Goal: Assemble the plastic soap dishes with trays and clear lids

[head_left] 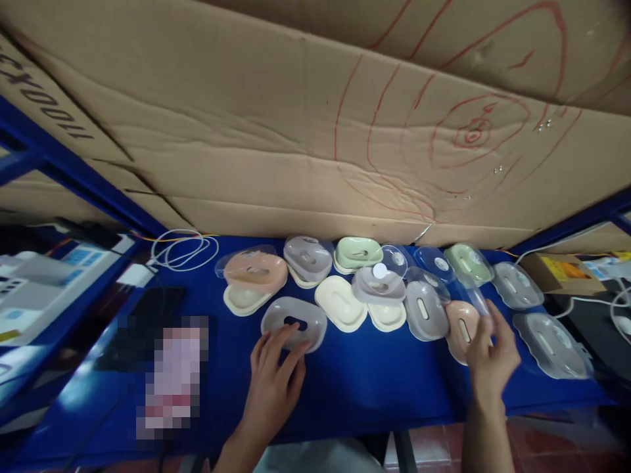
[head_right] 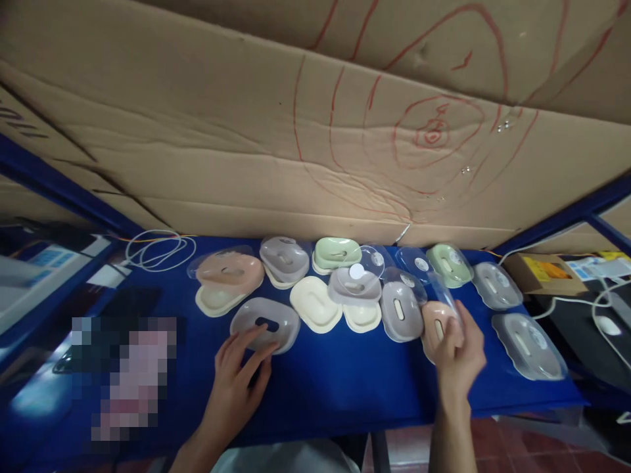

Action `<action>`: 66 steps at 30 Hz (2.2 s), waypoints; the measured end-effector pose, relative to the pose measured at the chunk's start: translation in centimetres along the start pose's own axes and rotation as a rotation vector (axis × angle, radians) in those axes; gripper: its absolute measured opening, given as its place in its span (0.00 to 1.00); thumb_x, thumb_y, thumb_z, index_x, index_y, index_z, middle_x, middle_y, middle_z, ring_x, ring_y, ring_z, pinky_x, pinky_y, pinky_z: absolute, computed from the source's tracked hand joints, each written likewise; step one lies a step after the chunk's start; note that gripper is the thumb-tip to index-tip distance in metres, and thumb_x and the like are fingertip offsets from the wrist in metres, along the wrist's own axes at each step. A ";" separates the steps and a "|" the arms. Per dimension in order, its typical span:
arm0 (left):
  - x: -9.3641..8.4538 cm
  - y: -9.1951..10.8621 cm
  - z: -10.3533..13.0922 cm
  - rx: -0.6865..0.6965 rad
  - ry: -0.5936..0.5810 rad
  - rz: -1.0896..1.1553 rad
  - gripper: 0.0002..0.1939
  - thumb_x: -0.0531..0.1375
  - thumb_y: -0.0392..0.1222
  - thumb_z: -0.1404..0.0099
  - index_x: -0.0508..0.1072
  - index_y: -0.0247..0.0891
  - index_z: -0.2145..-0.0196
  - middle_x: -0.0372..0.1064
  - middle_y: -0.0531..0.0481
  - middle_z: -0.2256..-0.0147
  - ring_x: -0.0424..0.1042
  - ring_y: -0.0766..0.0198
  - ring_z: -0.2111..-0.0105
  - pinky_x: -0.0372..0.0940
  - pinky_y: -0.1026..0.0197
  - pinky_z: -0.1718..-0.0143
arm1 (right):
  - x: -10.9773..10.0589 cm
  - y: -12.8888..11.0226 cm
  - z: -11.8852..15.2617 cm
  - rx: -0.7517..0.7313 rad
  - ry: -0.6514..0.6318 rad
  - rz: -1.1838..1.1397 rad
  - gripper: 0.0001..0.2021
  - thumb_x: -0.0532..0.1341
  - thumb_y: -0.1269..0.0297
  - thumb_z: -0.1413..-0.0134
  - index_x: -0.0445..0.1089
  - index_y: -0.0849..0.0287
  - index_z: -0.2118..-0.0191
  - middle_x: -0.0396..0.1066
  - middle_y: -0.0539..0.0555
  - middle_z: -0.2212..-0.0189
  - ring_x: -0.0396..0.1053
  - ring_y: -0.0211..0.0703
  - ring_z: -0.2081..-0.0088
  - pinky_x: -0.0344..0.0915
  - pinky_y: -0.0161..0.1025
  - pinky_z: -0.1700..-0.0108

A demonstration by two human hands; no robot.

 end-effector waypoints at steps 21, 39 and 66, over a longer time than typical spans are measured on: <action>-0.4 0.0 0.1 -0.003 -0.036 0.107 0.19 0.60 0.27 0.27 0.76 0.45 0.45 0.75 0.41 0.42 0.74 0.53 0.41 0.56 0.41 0.32 | -0.3 4.8 5.0 -0.233 -0.383 0.372 0.27 0.45 0.49 0.23 0.70 0.56 0.34 0.73 0.65 0.36 0.69 0.62 0.33 0.61 0.69 0.36; -0.5 -0.1 0.1 -0.049 -0.010 0.149 0.15 0.58 0.30 0.27 0.78 0.46 0.49 0.78 0.44 0.45 0.76 0.55 0.43 0.54 0.41 0.29 | 4.7 -7.7 -4.5 -0.392 -0.287 0.005 0.21 0.51 0.50 0.23 0.77 0.52 0.44 0.74 0.58 0.37 0.63 0.55 0.31 0.32 0.65 0.24; -0.5 -0.1 -0.5 -0.021 -0.013 0.176 0.12 0.58 0.31 0.25 0.78 0.45 0.52 0.80 0.46 0.48 0.78 0.55 0.48 0.53 0.46 0.35 | 0.1 2.3 -2.6 0.014 0.037 -0.093 0.28 0.55 0.47 0.26 0.70 0.59 0.33 0.74 0.65 0.38 0.72 0.61 0.36 0.67 0.61 0.35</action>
Point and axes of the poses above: each hand's wrist, its own z-axis away from the middle knuckle, its own x-axis out of the palm, y = z × x, the point moved 3 cm from there along -z, towards the middle knuckle
